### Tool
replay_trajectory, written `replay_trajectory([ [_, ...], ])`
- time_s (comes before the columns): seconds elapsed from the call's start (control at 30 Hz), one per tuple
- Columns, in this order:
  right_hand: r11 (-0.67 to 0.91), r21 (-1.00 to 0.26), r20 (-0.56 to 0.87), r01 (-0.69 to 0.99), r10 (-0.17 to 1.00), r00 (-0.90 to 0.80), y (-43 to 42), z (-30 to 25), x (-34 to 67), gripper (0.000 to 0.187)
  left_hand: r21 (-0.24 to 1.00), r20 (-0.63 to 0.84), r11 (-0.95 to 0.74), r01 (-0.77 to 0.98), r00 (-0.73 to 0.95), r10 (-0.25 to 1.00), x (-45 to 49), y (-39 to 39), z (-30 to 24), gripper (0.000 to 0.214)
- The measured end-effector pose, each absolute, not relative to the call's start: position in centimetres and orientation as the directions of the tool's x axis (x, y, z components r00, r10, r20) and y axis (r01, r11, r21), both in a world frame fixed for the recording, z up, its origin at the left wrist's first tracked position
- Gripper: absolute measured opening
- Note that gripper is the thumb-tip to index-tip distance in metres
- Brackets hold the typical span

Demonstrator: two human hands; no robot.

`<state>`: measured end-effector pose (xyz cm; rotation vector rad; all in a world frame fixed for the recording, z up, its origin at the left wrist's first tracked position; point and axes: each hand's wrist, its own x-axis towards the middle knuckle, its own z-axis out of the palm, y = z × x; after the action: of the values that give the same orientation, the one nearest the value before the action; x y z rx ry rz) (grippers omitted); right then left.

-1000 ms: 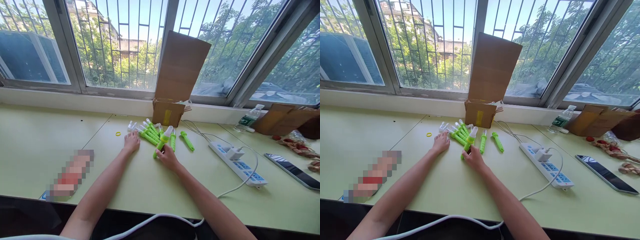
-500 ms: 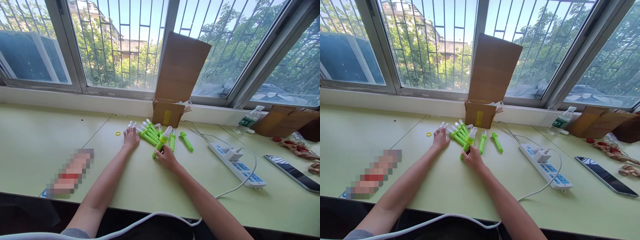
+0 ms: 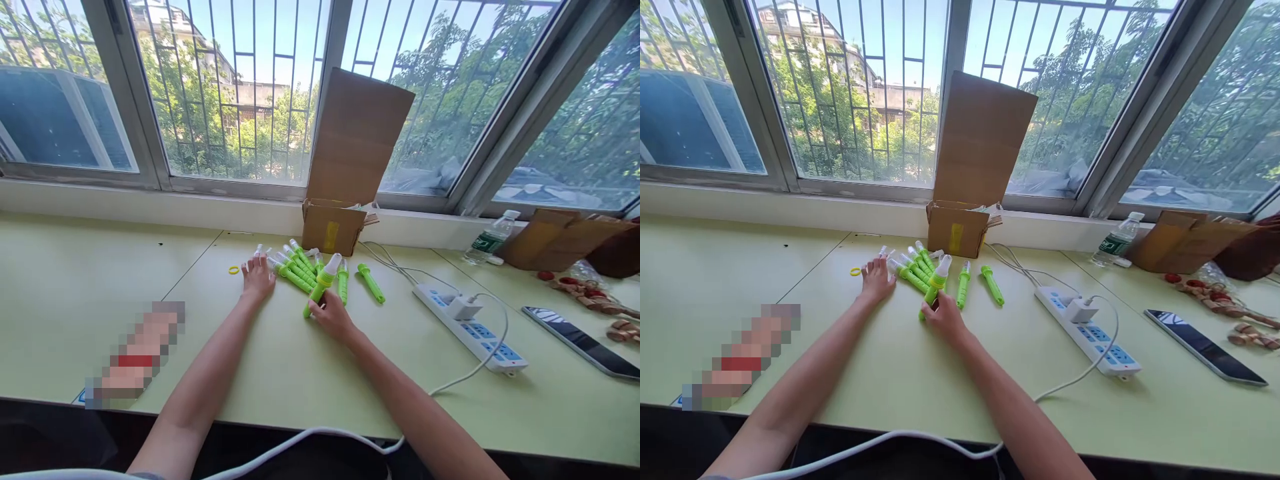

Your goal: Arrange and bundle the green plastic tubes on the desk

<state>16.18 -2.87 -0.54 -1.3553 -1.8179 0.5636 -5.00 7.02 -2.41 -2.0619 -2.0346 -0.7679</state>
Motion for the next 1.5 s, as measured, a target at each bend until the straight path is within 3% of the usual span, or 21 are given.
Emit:
replay_trajectory([
  [0.13, 0.329, -0.732, 0.324, 0.597, 0.938, -0.120, -2.8, -0.6, 16.3, 0.019, 0.259, 0.412, -0.060, 0.964, -0.054, 0.909, -5.0, 7.1, -2.2, 0.065],
  [0.37, 0.339, -0.730, 0.326, 0.594, 0.936, -0.133, -2.7, -0.6, 16.3, 0.019, 0.252, 0.472, -0.026, 0.967, -0.100, 0.876, -5.4, 6.8, -1.9, 0.059],
  [0.57, 0.336, -0.733, 0.327, 0.592, 0.937, -0.126, -2.7, -0.8, 16.3, 0.018, 0.252, 0.339, -0.034, 0.967, -0.055, 0.939, -5.6, 7.1, -2.3, 0.052],
  [0.73, 0.343, -0.721, 0.337, 0.602, 0.933, -0.127, -2.7, -0.7, 16.3, 0.019, 0.273, 0.309, -0.023, 0.962, -0.065, 0.949, -5.5, 7.2, -2.3, 0.044],
  [0.9, 0.337, -0.722, 0.330, 0.604, 0.935, -0.127, -2.8, -0.6, 16.3, 0.019, 0.318, 0.384, 0.041, 0.947, -0.168, 0.908, -6.1, 7.2, -1.9, 0.056],
  [1.03, 0.335, -0.722, 0.325, 0.606, 0.937, -0.131, -2.7, -0.6, 16.4, 0.019, 0.343, 0.448, 0.223, 0.913, -0.367, 0.815, -7.8, 7.1, -1.6, 0.052],
  [1.23, 0.340, -0.717, 0.327, 0.609, 0.935, -0.137, -2.9, -0.6, 16.3, 0.018, 0.396, 0.280, 0.386, 0.833, -0.510, 0.814, -9.2, 7.6, -2.0, 0.053],
  [1.5, 0.339, -0.714, 0.333, 0.612, 0.934, -0.130, -2.9, -0.5, 16.3, 0.018, 0.397, 0.256, 0.414, 0.819, -0.532, 0.807, -9.3, 8.1, -2.3, 0.052],
])
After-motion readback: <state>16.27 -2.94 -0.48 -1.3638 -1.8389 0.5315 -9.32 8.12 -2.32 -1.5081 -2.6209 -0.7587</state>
